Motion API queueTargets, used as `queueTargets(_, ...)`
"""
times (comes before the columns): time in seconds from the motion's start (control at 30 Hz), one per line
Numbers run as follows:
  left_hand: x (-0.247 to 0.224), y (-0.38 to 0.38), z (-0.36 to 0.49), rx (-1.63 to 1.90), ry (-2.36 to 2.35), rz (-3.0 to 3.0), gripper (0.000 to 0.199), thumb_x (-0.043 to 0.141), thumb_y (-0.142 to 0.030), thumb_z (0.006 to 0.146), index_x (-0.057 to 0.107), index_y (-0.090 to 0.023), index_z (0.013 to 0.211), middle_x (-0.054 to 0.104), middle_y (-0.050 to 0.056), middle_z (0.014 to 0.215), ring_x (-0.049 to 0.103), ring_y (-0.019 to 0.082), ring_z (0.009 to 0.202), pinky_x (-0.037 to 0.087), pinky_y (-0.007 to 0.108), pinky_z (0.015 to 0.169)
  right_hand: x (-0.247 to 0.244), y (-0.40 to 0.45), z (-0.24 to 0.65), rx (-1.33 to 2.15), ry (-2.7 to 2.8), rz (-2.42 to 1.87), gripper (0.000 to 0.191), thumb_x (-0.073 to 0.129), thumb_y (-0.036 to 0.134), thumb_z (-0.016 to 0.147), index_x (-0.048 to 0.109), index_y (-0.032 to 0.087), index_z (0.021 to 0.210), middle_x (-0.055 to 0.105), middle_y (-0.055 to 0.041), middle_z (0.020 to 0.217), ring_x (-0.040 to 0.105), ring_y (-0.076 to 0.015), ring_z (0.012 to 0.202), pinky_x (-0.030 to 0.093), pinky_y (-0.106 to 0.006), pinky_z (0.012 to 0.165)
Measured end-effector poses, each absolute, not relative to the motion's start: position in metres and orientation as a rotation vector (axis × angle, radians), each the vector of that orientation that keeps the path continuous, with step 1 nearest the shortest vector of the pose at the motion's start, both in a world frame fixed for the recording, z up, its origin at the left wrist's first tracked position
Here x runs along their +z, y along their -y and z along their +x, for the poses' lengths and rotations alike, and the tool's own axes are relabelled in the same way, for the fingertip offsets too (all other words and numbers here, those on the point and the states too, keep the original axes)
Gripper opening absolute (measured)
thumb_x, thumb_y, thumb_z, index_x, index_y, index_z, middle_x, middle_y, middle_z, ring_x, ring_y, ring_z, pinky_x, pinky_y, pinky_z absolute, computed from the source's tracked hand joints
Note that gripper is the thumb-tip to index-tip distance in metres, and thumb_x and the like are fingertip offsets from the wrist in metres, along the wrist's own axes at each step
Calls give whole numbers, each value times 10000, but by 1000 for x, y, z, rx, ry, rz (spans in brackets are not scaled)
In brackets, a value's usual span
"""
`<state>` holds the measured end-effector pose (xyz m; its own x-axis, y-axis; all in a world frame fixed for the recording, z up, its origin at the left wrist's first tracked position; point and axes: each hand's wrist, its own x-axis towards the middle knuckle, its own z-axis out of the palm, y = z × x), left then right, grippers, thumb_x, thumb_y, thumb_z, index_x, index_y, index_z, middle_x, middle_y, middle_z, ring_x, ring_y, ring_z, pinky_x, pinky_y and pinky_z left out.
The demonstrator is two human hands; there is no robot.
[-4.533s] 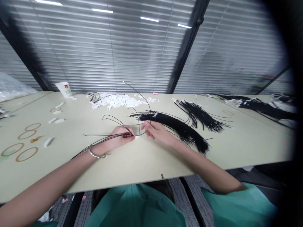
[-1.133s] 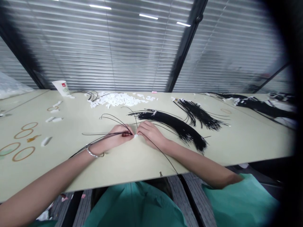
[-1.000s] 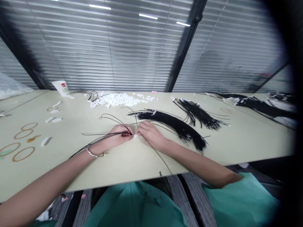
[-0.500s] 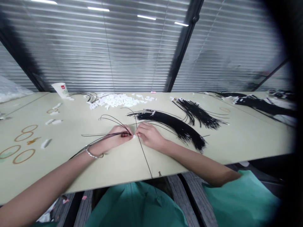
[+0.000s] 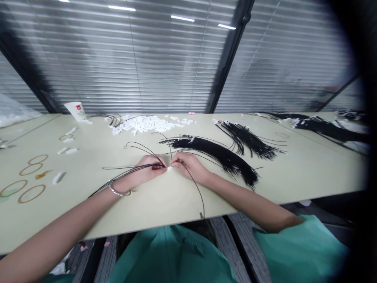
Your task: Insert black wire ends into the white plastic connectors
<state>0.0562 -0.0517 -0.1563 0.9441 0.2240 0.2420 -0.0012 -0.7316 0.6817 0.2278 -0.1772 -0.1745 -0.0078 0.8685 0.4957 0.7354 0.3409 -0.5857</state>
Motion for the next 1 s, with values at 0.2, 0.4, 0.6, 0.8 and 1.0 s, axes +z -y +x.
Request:
queueTargets(0.2,-158,51,56,386,-190,2351,224,533,-319,813,658,-138,856,621,28,848,563,76,731,450,165,655,-175,176,227,184,1738,-1458,97,575,6,838,598,90,795,545,14,768,478,-61,709,324,-142,650)
queueTargets(0.4,-158,51,57,395,-199,2357,227,541,-330,810,658,-138,845,622,28,852,567,74,725,453,162,649,-180,172,229,224,1721,-1510,119,578,-17,815,605,98,802,554,10,794,488,-68,730,322,-144,653)
queueTargets(0.6,-156,51,56,388,-178,2367,213,530,-305,817,658,-134,814,625,30,848,567,78,744,453,164,661,-175,174,228,130,1795,-1437,127,569,-3,840,620,108,806,550,7,783,491,-80,758,347,-167,701)
queueTargets(0.8,-159,50,57,416,-150,2365,228,535,-316,814,661,-126,807,628,37,837,566,78,728,456,165,651,-171,178,226,87,1854,-1416,141,545,8,860,626,113,812,547,-4,778,485,-94,760,350,-184,727)
queueTargets(1.0,-161,50,58,406,-183,2359,231,533,-324,816,663,-136,853,626,33,860,563,73,721,459,166,655,-178,175,226,75,1818,-1508,223,535,-71,792,633,128,786,543,8,762,472,-98,779,340,-176,709)
